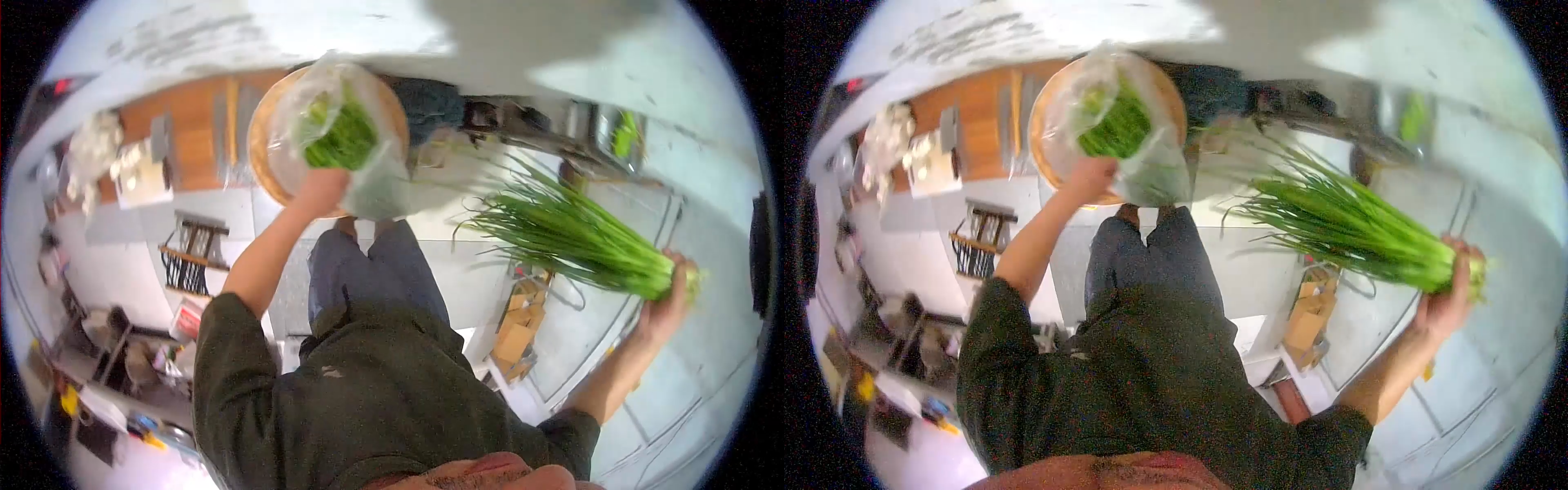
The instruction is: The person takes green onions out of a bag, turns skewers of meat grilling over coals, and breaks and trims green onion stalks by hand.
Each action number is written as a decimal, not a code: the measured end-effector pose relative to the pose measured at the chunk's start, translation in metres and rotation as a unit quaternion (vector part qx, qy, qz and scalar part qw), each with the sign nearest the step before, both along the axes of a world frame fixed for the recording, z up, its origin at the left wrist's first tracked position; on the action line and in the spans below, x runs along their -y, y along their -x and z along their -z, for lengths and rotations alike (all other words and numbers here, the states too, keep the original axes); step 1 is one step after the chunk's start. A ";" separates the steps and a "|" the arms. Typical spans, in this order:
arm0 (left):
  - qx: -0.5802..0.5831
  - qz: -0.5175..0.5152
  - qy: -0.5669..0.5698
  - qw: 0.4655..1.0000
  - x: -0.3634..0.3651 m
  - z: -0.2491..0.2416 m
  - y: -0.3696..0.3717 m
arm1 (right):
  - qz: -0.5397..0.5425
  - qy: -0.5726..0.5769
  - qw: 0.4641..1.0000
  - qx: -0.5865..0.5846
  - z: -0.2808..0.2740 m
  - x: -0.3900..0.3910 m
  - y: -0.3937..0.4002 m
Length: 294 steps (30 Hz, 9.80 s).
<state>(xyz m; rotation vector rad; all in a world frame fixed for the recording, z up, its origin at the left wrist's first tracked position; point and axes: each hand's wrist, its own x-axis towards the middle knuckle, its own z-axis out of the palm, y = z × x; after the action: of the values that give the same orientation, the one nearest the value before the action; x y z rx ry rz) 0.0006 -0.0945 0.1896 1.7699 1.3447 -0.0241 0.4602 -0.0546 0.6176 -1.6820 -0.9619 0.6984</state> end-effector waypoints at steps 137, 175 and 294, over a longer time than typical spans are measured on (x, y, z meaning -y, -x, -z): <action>-0.153 -0.789 -0.346 0.484 -0.779 -0.220 -0.994 | -0.911 -0.162 0.320 0.202 0.181 -1.049 -0.502; 0.286 -0.438 -0.174 0.834 -1.885 -0.201 -0.935 | -0.813 -0.107 0.531 -0.213 -0.067 -1.946 -0.625; -0.230 -0.849 -0.234 0.415 -2.239 -0.162 -0.829 | -0.816 -0.022 0.547 0.186 0.326 -2.423 -0.310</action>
<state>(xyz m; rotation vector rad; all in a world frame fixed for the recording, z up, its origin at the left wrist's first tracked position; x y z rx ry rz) 0.8292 2.1444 0.3511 -0.2101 3.1394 1.1255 0.7707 2.3681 0.2918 -0.3138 -2.8288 1.3969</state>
